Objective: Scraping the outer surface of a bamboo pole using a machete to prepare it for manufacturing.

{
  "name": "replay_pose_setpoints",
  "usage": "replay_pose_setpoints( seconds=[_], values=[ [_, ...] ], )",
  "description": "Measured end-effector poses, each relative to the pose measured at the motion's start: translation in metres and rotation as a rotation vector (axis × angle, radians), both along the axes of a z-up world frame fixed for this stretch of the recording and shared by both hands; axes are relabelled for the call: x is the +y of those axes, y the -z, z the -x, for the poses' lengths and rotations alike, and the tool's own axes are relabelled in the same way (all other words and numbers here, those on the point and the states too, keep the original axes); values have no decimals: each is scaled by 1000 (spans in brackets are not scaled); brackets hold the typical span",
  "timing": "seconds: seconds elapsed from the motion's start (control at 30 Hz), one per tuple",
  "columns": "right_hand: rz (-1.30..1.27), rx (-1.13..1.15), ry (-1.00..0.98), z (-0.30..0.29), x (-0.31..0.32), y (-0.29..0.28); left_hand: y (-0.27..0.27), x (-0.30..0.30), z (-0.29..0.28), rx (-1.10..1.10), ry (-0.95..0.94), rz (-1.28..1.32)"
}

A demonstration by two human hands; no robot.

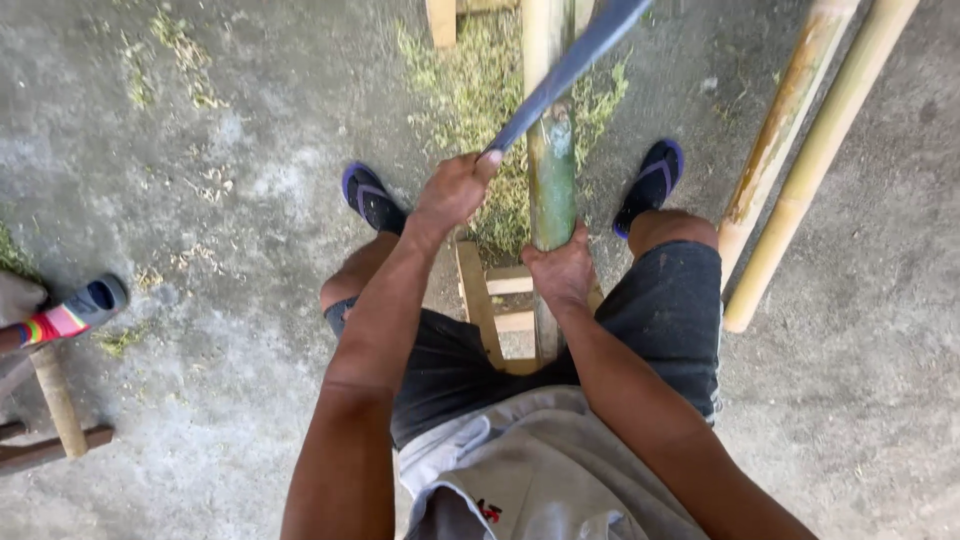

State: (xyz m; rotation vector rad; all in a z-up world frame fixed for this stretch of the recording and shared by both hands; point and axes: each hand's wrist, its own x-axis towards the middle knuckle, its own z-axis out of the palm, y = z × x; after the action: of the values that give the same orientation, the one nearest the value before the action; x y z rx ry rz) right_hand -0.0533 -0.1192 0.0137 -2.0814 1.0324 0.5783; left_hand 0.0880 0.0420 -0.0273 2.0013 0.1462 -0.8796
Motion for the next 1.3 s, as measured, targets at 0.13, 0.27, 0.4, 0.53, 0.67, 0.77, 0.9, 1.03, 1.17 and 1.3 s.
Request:
replay_pose_setpoints(
  seconds=[0.13, 0.27, 0.4, 0.53, 0.67, 0.77, 0.9, 1.03, 1.17, 1.3],
  values=[
    [10, -21, 7, -3, 0, -6, -57, -5, -18, 165, -59, -68],
    [-13, -22, 1, 0, -1, 2, -59, -9, -25, 198, -317, 16],
    [-3, -37, -25, 2, -3, 10, -81, -1, -49, 55, 421, -327],
    [53, -61, -42, 6, -2, 16, -98, -5, -53, 172, -46, -123],
    [28, -81, -15, 5, -4, 15, -96, -1, -71, 157, 332, -311],
    [48, -103, -54, 7, -2, 9, -100, 2, -77, 80, 648, -505],
    [8, -86, -12, -3, -3, 0, -115, -4, -74, 163, 293, -312],
    [-89, 24, 37, -1, 3, -18, -86, 1, -64, 67, 588, -441],
    [-300, -217, 66, 47, -14, 19, -85, -2, -57, 125, 449, -388],
    [-340, -116, 55, 94, -17, 40, -40, 3, -54, 22, 431, -309]
  ],
)
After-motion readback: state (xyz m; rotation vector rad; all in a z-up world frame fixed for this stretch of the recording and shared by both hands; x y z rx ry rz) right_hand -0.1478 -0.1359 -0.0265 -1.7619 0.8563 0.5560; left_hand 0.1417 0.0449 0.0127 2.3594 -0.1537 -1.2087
